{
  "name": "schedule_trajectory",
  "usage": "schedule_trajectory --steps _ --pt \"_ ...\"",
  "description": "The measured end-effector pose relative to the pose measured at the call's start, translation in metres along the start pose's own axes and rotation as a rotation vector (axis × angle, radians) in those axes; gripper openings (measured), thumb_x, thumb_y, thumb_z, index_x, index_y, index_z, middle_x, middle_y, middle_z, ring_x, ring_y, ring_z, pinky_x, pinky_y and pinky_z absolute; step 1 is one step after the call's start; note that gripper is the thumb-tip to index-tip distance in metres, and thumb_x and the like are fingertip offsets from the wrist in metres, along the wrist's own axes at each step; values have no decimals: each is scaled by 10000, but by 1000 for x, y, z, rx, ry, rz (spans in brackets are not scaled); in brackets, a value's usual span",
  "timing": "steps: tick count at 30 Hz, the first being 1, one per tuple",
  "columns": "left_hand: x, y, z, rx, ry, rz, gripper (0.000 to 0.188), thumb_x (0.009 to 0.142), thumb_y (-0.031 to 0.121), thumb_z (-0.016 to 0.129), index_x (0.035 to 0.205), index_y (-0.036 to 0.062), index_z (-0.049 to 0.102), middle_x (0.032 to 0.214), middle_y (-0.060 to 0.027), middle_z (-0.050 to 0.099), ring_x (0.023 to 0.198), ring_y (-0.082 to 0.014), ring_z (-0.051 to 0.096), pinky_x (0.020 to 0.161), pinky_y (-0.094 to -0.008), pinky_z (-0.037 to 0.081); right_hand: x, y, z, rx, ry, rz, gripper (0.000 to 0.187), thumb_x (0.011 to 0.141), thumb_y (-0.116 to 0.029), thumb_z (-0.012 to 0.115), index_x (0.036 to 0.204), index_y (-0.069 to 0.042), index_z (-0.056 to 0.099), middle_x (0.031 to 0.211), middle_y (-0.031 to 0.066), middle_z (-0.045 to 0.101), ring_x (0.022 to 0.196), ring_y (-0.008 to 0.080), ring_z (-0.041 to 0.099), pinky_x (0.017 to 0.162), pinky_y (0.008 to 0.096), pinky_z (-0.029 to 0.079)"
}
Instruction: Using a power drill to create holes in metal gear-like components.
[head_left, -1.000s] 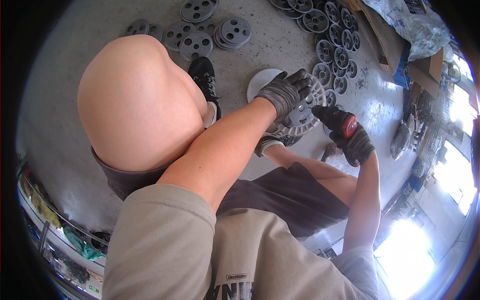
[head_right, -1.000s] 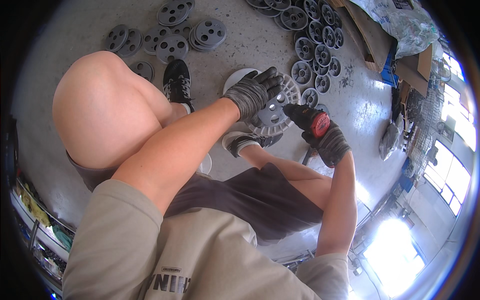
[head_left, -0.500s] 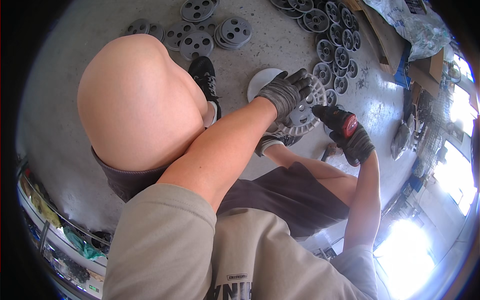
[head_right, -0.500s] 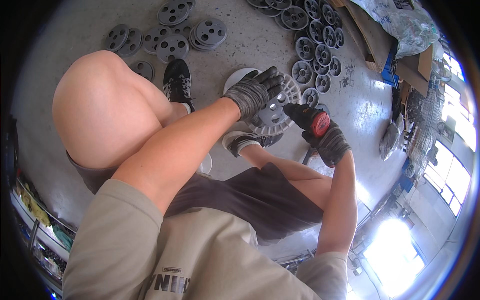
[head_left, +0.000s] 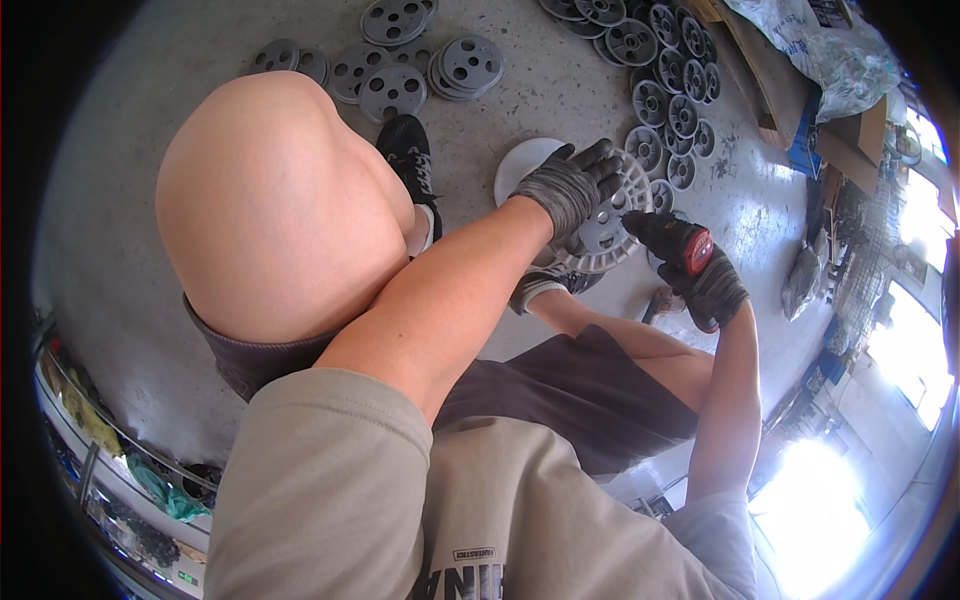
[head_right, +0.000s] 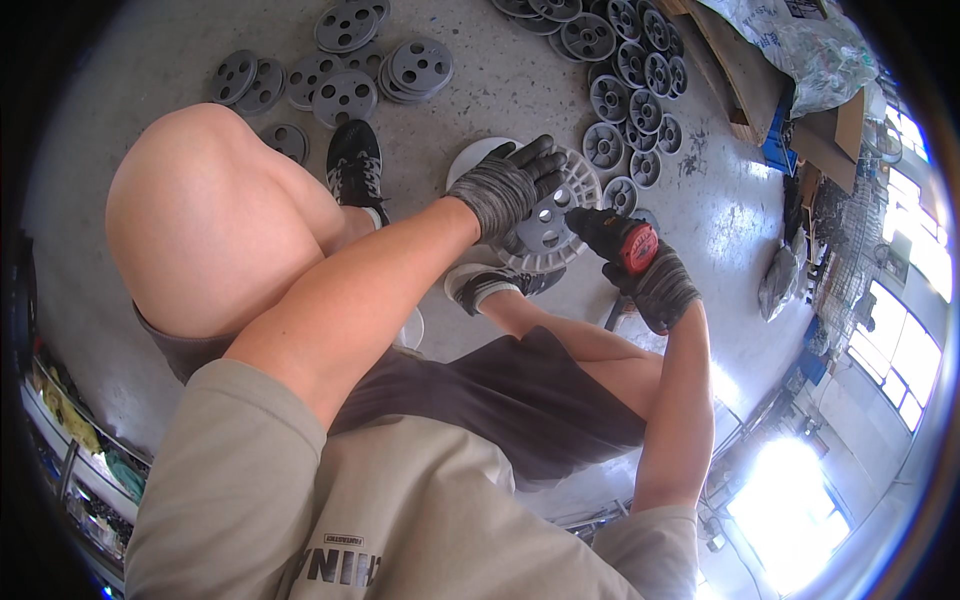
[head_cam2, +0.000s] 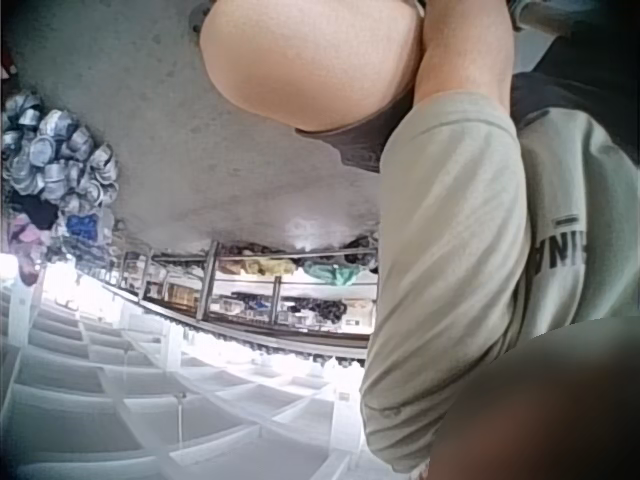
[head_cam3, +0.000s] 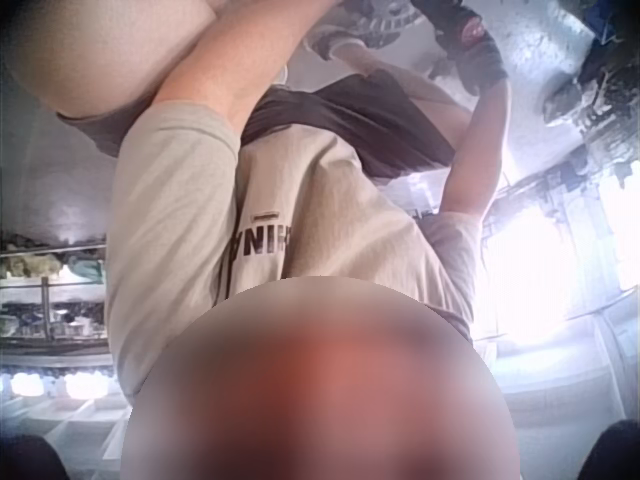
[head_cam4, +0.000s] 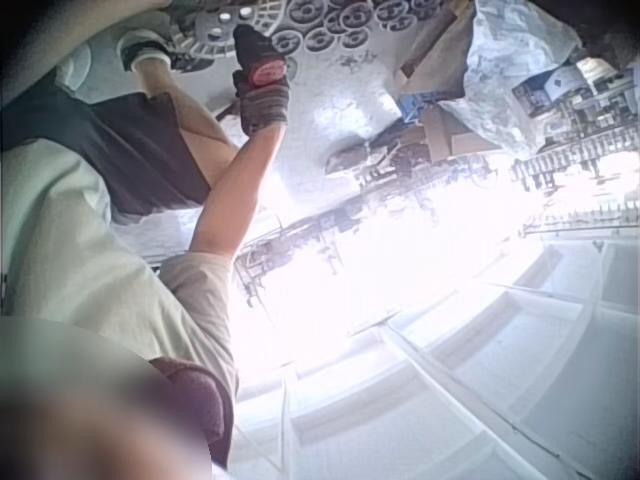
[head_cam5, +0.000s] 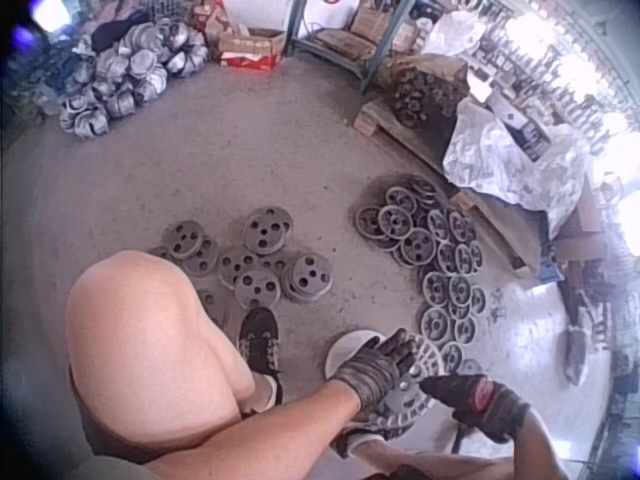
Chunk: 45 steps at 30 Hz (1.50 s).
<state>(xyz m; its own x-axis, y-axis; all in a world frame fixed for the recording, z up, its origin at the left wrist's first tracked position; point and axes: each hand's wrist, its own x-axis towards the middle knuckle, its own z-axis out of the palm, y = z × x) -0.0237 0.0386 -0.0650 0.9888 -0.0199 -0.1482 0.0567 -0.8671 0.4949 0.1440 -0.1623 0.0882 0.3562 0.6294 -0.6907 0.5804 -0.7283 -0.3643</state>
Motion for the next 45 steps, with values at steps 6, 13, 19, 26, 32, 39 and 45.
schedule_trajectory --steps 6,13,19,26,32,39,45 --pt "0 0 0 13 15 19 1138 697 494 909 1643 133 389 1760 -113 265 1643 -351 167 1283 -494 296 0 6 -1 212 -59 -16 560 901 -134 801 1419 -37 611 1330 118 719 1165 212 686 1074 346 524" --pt "1 -1 -1 17 -11 18 1093 727 408 888 1655 149 371 1758 -103 273 1645 -345 165 1282 -495 302 4 9 -12 0 -82 -10 510 858 -136 840 1329 -36 672 1225 82 761 1076 202 713 1034 342 551" --pt "-2 1 -15 16 -55 17 1099 750 385 871 1674 152 324 1763 -93 260 1646 -339 159 1276 -505 315 2 12 -14 -78 -45 -89 499 859 -177 859 1309 -50 686 1204 104 765 1053 235 710 1022 350 556" --pt "-3 5 -27 21 -125 12 1179 719 460 887 1686 139 294 1765 -94 255 1646 -345 153 1288 -494 294 -1 0 -15 -113 -36 -106 514 872 -174 835 1344 -57 668 1246 114 753 1102 271 714 1034 367 554" --pt "-2 1 -17 36 -108 9 1237 679 532 900 1680 116 305 1771 -102 241 1649 -356 131 1298 -478 272 1 0 -11 -81 -12 -46 532 848 -164 831 1336 -39 660 1249 123 744 1123 275 709 1048 370 549" --pt "-4 4 -23 16 -123 -1 1218 677 517 906 1671 116 329 1768 -104 246 1649 -353 132 1297 -489 271 4 18 1 100 94 -109 515 838 -198 855 1288 -35 666 1201 130 746 1061 283 715 1009 380 570" --pt "-2 3 -16 37 -98 -7 1139 726 480 883 1665 122 345 1758 -104 267 1650 -348 125 1289 -521 275 3 18 3 69 87 -70 522 839 -227 865 1281 -30 667 1174 141 748 1032 284 713 993 381 576"
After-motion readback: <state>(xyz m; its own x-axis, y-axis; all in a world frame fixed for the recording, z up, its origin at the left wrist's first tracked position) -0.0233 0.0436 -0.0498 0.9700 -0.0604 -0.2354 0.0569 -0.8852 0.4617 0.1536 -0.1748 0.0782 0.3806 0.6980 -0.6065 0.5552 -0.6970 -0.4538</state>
